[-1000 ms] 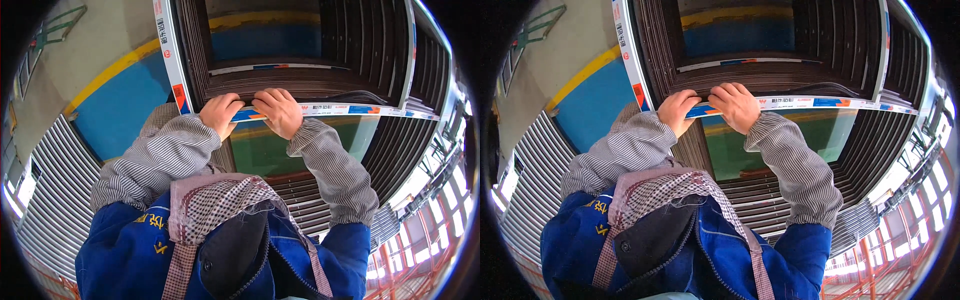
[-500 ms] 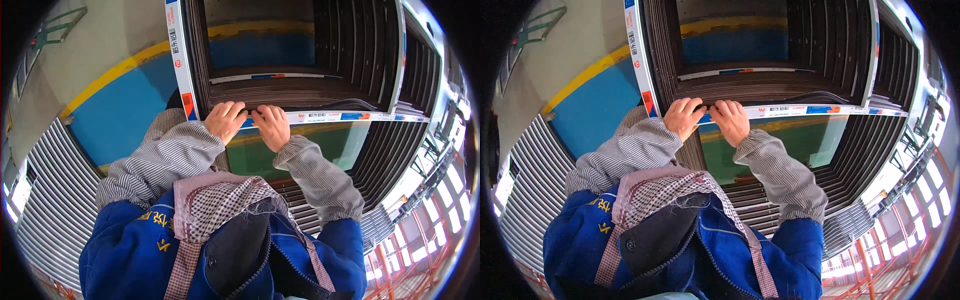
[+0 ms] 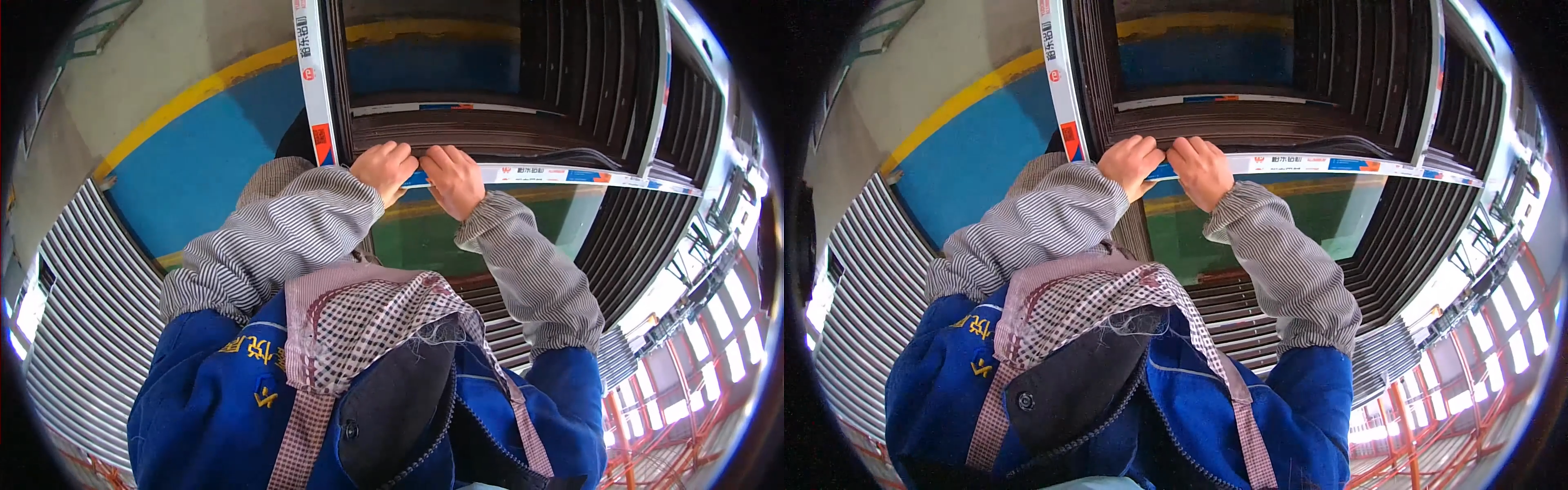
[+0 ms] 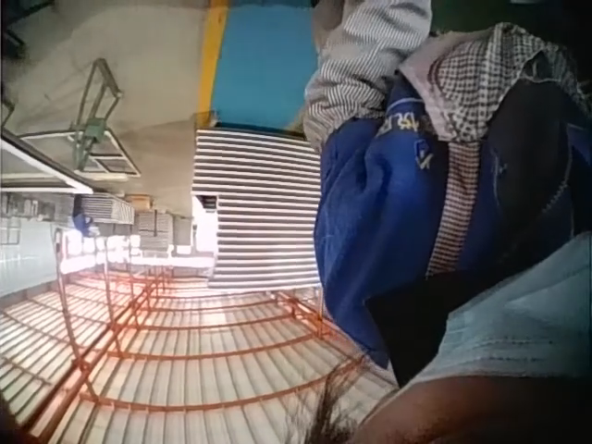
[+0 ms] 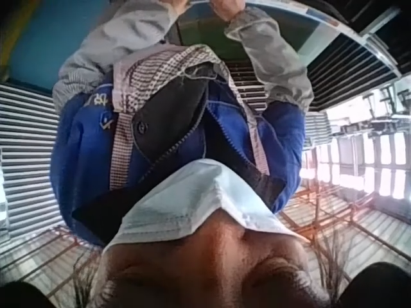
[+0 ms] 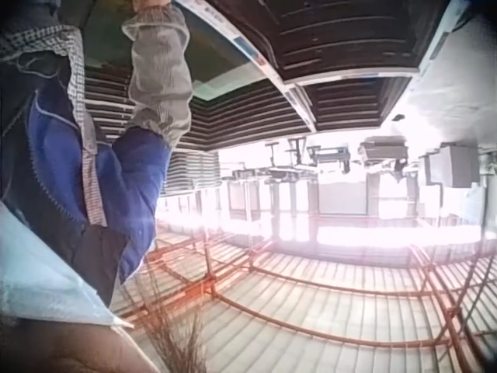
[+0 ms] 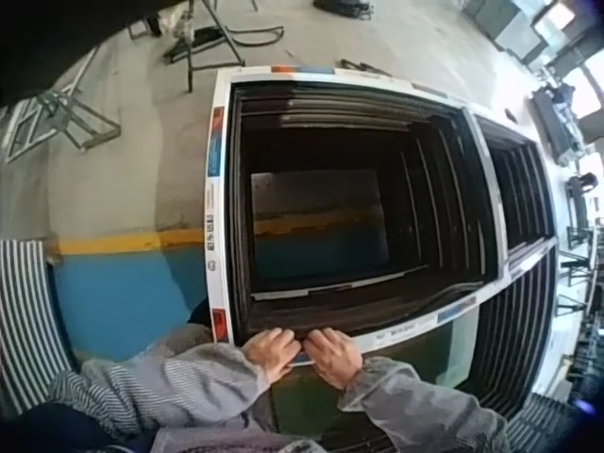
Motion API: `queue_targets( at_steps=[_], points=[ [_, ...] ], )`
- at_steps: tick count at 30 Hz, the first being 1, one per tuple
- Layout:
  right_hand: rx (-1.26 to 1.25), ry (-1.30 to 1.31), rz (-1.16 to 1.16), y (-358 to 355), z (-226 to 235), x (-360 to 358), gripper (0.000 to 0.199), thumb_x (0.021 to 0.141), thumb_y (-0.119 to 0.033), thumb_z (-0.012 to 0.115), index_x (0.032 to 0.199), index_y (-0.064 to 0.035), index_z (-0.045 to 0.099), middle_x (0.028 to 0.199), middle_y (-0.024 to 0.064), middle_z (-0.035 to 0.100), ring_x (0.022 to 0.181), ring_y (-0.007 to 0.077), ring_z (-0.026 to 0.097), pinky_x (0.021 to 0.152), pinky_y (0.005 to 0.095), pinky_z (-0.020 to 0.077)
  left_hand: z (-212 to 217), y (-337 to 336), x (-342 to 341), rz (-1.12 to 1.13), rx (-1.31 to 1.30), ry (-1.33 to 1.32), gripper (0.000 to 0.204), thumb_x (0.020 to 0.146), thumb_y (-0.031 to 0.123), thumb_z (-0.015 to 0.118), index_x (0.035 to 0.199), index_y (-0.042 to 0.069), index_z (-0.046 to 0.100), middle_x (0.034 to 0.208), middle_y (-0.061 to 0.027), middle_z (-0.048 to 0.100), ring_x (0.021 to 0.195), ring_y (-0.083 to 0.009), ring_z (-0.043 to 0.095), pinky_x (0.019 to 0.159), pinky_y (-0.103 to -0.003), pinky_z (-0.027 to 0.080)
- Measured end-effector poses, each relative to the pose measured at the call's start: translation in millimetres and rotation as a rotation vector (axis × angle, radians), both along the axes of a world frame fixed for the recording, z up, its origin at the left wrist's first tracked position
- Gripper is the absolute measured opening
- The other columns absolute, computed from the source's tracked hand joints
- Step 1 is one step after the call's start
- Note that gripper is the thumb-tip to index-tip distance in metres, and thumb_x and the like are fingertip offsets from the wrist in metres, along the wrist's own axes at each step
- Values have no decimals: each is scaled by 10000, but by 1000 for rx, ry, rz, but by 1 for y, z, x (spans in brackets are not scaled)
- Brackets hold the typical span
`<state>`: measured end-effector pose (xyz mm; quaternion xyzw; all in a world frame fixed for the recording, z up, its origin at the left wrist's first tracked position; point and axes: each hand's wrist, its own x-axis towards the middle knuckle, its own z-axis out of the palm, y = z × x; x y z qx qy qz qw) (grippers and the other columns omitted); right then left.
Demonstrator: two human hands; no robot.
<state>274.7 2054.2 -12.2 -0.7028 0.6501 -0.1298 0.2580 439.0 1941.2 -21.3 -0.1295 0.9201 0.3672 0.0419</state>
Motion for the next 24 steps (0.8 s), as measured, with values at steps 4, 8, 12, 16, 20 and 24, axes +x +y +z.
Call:
queue_targets(
  at_steps=[4,8,12,16,20,24],
  points=[
    [-38,29,-48,1,6,6,371,631,-63,677,993,-58,597,948,61,536,882,253,551,766,370,485,-8,14,15,129,-84,70,508,582,151,831,1036,95,611,955,-43,547,916,-225,560,801,-352,483],
    [-24,-8,-115,-3,8,24,422,645,-62,689,1057,-69,601,1022,64,548,962,252,551,826,382,457,4,1,31,180,-168,-78,527,564,143,833,1037,92,609,952,-46,544,927,-236,560,816,-369,457],
    [-1,-38,-140,-10,5,37,476,616,-69,736,1075,-64,608,1048,54,563,996,251,555,832,381,447,5,0,34,146,-192,41,400,564,137,799,899,89,586,883,-49,527,876,-222,555,787,-353,460],
    [15,-45,6,-24,5,30,320,657,-81,691,970,-90,622,957,29,548,917,214,548,807,351,447,1,-12,35,27,-105,9,503,525,135,826,961,65,585,932,-76,536,918,-265,556,818,-377,458],
    [90,24,62,-25,5,30,257,686,-94,668,938,-104,621,912,30,543,874,215,547,797,349,453,-4,-15,30,-40,-112,-7,486,527,140,824,942,79,579,930,-70,533,918,-254,558,813,-375,460],
    [-62,22,-41,-7,5,28,224,730,-99,620,954,-103,626,922,29,562,871,215,563,785,360,460,1,-7,34,10,-127,-118,562,548,183,836,1037,76,582,1009,-82,541,986,-256,549,855,-373,456]
  ],
)
